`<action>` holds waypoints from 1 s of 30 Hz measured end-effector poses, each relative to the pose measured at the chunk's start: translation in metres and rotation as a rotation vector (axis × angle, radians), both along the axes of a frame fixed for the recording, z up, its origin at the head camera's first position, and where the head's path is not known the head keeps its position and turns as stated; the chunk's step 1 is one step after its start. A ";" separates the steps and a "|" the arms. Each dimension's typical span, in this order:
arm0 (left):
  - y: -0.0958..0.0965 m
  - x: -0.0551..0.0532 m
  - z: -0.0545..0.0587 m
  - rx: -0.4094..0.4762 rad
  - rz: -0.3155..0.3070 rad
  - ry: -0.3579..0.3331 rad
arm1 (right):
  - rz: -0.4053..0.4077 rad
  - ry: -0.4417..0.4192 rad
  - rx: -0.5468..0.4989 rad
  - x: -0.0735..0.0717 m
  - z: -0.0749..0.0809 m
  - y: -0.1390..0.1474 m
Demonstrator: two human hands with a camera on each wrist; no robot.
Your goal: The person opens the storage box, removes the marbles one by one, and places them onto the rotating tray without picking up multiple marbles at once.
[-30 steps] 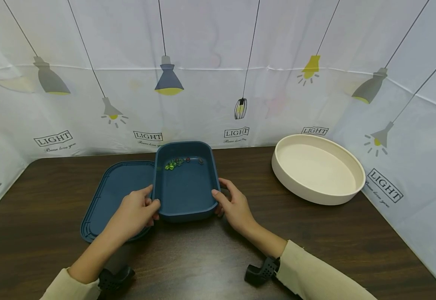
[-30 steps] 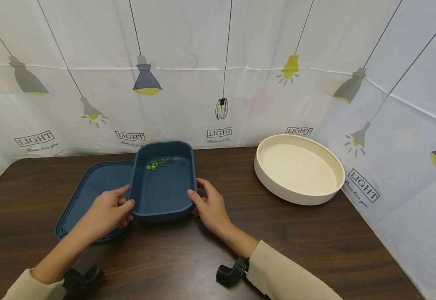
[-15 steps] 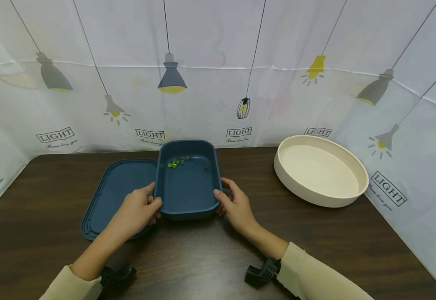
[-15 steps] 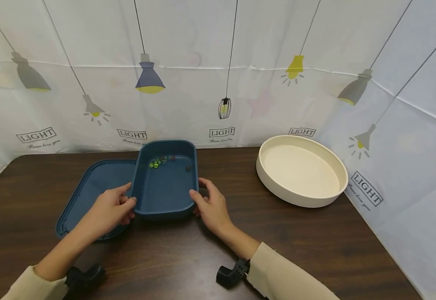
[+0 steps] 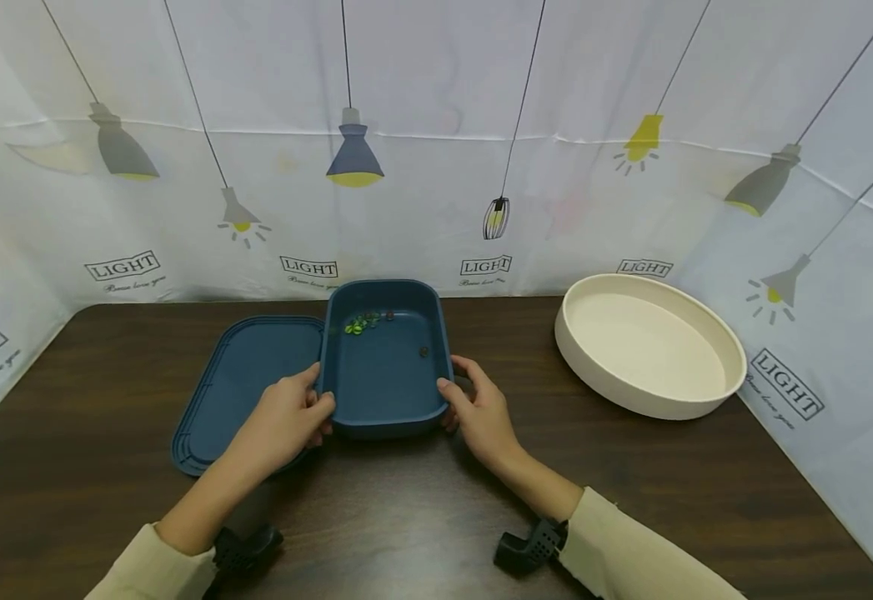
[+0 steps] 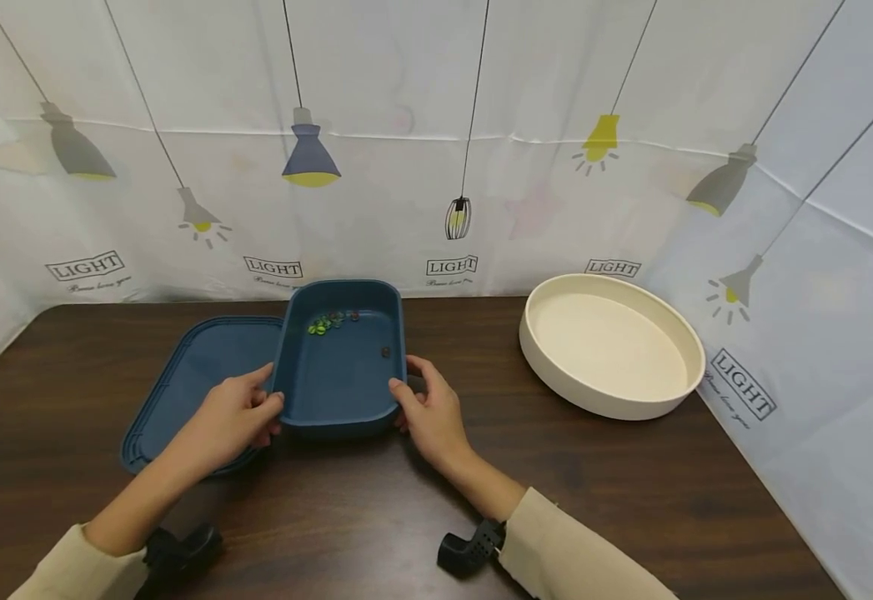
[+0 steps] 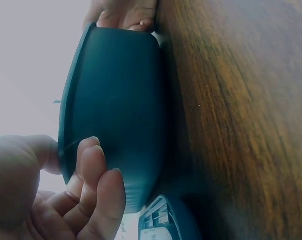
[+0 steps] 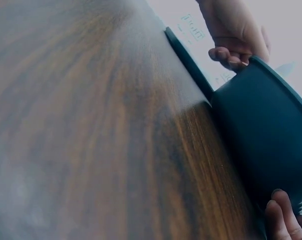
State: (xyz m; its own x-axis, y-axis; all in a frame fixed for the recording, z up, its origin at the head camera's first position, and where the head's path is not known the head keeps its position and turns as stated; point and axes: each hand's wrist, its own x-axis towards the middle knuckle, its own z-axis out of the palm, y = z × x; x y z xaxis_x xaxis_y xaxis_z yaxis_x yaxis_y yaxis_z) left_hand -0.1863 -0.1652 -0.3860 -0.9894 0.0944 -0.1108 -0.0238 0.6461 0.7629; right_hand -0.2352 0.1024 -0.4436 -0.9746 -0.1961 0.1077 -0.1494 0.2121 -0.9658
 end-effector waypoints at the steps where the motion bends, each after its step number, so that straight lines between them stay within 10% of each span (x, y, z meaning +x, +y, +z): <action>1: 0.000 0.000 0.000 0.000 0.002 0.000 | -0.001 0.002 -0.001 0.000 0.000 0.000; 30: 0.008 0.003 -0.006 0.143 0.031 -0.045 | -0.083 0.062 -0.067 -0.001 -0.001 0.004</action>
